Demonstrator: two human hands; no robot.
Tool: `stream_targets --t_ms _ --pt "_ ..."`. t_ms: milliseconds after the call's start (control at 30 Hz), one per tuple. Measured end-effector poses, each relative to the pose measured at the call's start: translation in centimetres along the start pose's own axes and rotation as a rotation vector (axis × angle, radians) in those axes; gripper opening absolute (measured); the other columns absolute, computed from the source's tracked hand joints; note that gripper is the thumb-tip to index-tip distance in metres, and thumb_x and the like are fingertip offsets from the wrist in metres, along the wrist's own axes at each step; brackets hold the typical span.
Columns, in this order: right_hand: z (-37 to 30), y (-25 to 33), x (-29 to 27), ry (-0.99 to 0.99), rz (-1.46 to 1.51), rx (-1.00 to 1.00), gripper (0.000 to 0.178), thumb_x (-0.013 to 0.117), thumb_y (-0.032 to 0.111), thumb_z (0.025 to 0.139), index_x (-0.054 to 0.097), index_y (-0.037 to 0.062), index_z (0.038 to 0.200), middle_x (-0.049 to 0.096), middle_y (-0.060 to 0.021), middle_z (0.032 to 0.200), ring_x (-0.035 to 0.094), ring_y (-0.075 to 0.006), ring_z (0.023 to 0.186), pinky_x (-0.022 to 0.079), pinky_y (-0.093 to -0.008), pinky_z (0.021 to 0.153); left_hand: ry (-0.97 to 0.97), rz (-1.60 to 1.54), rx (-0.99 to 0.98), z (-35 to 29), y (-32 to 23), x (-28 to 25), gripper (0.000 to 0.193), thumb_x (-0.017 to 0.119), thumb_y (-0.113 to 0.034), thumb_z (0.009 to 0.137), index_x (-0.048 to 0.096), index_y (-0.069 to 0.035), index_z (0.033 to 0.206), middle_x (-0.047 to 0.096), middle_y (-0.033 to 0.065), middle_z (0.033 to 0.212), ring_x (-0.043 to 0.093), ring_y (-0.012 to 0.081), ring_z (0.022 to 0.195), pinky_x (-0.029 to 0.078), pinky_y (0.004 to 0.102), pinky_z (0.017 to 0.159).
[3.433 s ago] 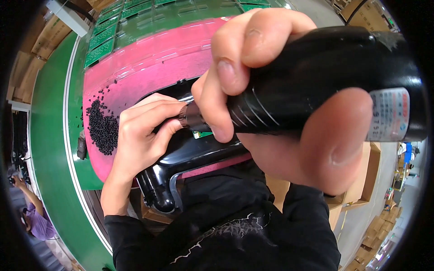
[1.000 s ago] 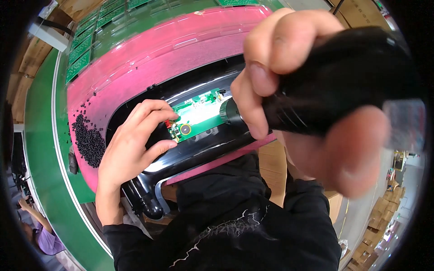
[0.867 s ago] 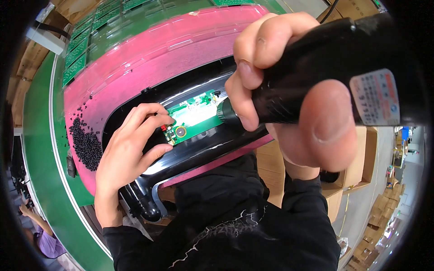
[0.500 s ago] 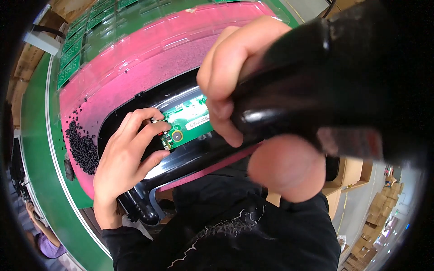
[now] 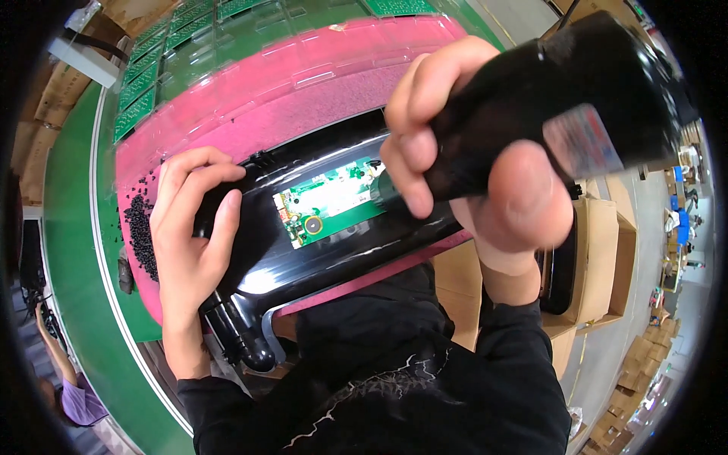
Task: Assembling electronic components by mounting circuit boards into plastic housings and securing them with screws using an electric screwdriver.
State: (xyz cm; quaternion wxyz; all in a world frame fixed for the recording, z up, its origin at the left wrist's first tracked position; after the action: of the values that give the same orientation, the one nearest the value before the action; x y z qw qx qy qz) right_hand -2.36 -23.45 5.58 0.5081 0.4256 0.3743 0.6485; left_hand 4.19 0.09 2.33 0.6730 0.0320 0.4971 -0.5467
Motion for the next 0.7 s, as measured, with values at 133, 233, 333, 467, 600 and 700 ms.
stream_targets --t_ms 133,233,333,467,600,700 --pt "0.4 0.3 -1.3 -0.248 0.303 -0.017 0.037 0.057 0.039 0.1 0.051 0.0035 0.109 0.049 -0.0021 0.091 0.049 -0.0102 0.066 0.041 -0.0289 0.071 0.118 0.091 -0.129 -0.7 1.3 0.7 0.033 0.068 -0.008 0.087 0.062 -0.003 0.119 0.063 0.017 0.108 0.061 0.0358 0.102 0.049 0.0418 0.09" --pt "1.2 -0.8 -5.6 -0.544 0.545 0.141 0.02 0.067 0.02 0.095 0.056 0.0025 0.095 0.057 -0.0049 0.084 0.056 -0.0153 0.072 0.052 -0.0381 0.085 0.177 0.146 -0.138 -0.4 0.9 1.0 0.029 0.068 -0.011 0.088 0.063 -0.003 0.116 0.062 0.0167 0.1 0.063 0.0377 0.095 0.05 0.0457 0.083" --pt "1.3 -1.6 -8.2 -0.766 0.559 0.084 0.028 0.068 0.015 0.093 0.052 -0.0016 0.109 0.055 -0.0137 0.106 0.06 -0.0273 0.1 0.052 -0.0555 0.1 0.216 0.117 -0.153 -0.8 1.5 0.8 0.022 0.068 -0.012 0.088 0.065 -0.002 0.107 0.062 0.0173 0.095 0.064 0.0394 0.086 0.052 0.0464 0.074" --pt "-0.9 -0.9 -7.3 -0.682 0.471 0.046 0.029 0.068 0.014 0.091 0.052 0.0006 0.111 0.052 -0.012 0.108 0.055 -0.0265 0.108 0.052 -0.0609 0.097 0.383 0.201 -0.166 -0.8 1.2 1.7 0.017 0.069 -0.018 0.088 0.064 -0.002 0.092 0.061 0.017 0.088 0.064 0.0407 0.081 0.052 0.0478 0.068" --pt "-4.9 3.4 -7.3 -0.721 0.234 -0.342 0.03 0.06 0.01 0.095 0.053 -0.0001 0.123 0.055 -0.0106 0.116 0.054 -0.0209 0.111 0.046 -0.0543 0.105 0.379 0.17 -0.188 -0.5 0.5 1.0 0.015 0.068 -0.014 0.089 0.065 0.001 0.086 0.061 0.0186 0.081 0.064 0.0413 0.076 0.049 0.0467 0.064" --pt "-10.8 6.7 -10.6 -0.828 -0.021 -0.689 0.029 0.054 0.007 0.096 0.052 0.0024 0.125 0.055 -0.0106 0.121 0.054 -0.0186 0.11 0.042 -0.045 0.102 0.288 0.13 -0.152 -0.6 -1.0 0.4 0.008 0.069 -0.003 0.085 0.068 0.003 0.091 0.062 0.0193 0.079 0.062 0.0402 0.069 0.049 0.0412 0.062"
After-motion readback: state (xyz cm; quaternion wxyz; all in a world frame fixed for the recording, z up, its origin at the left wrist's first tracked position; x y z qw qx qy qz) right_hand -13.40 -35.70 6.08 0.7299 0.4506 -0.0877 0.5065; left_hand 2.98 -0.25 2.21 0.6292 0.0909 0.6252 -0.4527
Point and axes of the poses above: each hand's wrist, its own z-axis towards the middle knuckle, its own x-axis out of the palm, y = z × x, the point moved 5 cm from there along z, towards the middle knuckle
